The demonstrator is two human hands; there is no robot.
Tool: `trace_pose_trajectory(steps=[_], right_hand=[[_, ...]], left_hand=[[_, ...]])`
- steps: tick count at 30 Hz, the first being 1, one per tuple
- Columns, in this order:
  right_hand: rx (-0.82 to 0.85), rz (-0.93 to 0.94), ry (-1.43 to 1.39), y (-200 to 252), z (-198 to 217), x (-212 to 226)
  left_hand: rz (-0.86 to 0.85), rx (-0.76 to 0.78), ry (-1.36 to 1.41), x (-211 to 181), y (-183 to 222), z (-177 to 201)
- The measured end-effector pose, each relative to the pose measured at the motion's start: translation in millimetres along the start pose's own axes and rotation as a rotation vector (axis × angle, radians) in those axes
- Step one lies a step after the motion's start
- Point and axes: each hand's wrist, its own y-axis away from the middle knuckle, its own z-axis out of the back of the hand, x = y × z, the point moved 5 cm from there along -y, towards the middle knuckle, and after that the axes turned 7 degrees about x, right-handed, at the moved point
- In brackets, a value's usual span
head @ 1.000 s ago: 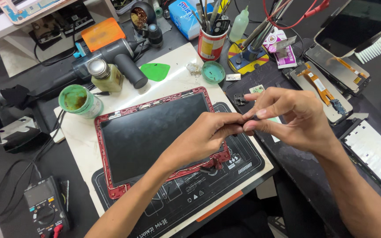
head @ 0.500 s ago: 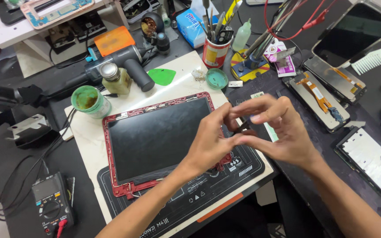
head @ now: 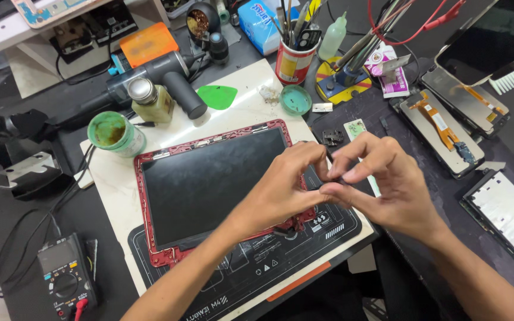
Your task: The person removes the plastic frame from a laptop screen, handles small internal components with a screwdriver, and fits the screen back into the housing.
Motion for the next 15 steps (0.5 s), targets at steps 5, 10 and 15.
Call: trace_pose_trajectory(steps=[5,10,15], right_hand=[[0.04,-0.038,0.003,1,6,4],[0.039,0.049,-0.011,0,2,-3],[-0.007,0.009,-0.085,5,10,-10]], left_hand=[[0.044,0.192,0.2,3,-3,10],[0.107,0.054,0.072,7,-3,3],[0.025,0.134,0.103,6,-3,7]])
